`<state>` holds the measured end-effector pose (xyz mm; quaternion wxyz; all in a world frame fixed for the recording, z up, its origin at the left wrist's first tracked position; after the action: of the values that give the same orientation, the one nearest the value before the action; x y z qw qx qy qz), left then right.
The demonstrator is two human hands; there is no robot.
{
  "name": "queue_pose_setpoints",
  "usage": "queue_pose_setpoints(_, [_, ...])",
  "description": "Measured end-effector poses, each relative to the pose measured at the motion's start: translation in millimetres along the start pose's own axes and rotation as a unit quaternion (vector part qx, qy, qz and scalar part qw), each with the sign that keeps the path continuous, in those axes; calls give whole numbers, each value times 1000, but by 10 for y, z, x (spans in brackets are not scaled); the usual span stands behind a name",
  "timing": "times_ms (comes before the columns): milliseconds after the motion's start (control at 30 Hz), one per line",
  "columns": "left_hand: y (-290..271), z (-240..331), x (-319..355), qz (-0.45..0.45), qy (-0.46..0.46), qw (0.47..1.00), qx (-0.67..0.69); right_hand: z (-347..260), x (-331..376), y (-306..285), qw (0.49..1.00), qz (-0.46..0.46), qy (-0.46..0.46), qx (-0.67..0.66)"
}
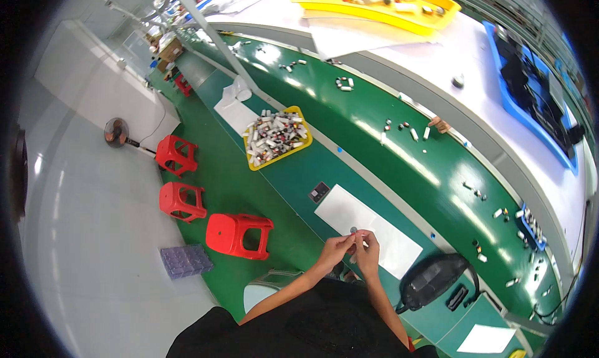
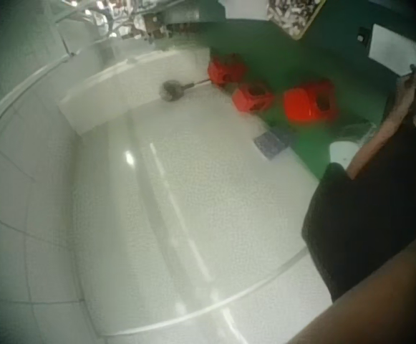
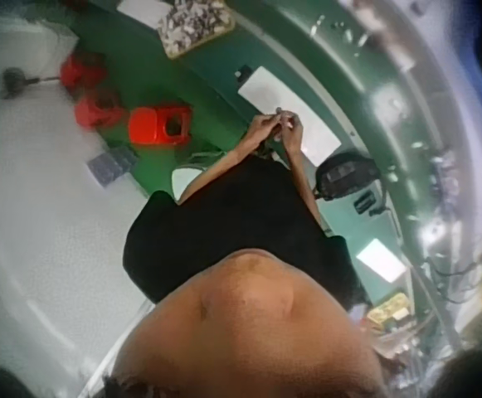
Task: Assembling small cylindrical electronic components by inserting pieces and placing them into a yellow tray on a factory assembly line.
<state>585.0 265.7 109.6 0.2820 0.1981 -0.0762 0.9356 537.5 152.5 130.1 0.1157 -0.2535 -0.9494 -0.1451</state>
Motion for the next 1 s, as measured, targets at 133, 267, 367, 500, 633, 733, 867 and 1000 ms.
queue_pose_setpoints(133, [237,-60,42,-13,-103,965,240,46,77,-221,997,65,50,-4])
queue_pose_setpoints(267, [227,16,-93,-6,-78,937,340,-107,141,-284,998,25,-9,63])
queue_pose_setpoints(367, [314,204,-251,-42,-79,929,358,-447,193,-375,967,47,-69,242])
queue_pose_setpoints(500, [490,459,-234,-75,-103,933,336,-845,295,-437,959,111,-106,237])
queue_pose_setpoints(633, [620,548,-219,-111,-87,939,313,-1034,379,-489,950,143,-139,241])
queue_pose_setpoints(733, [678,588,-190,-126,-78,932,332,-1116,424,-527,942,169,-185,222])
queue_pose_setpoints(867, [698,674,-190,-144,-45,931,333,-1110,427,-559,946,187,-180,195])
queue_pose_setpoints(1000, [722,862,-151,-123,-4,953,277,-1091,434,-613,942,212,-193,177])
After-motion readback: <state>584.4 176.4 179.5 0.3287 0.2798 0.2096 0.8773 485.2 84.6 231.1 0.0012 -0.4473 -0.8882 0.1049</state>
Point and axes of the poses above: each hand's wrist, its own x-axis away from the middle knuckle, its own y-axis out of the palm, z = x × y, the point moved 8 cm from there along -x, towards the middle knuckle, and after that the axes turned 3 degrees about -x, right-handed, at the moved point
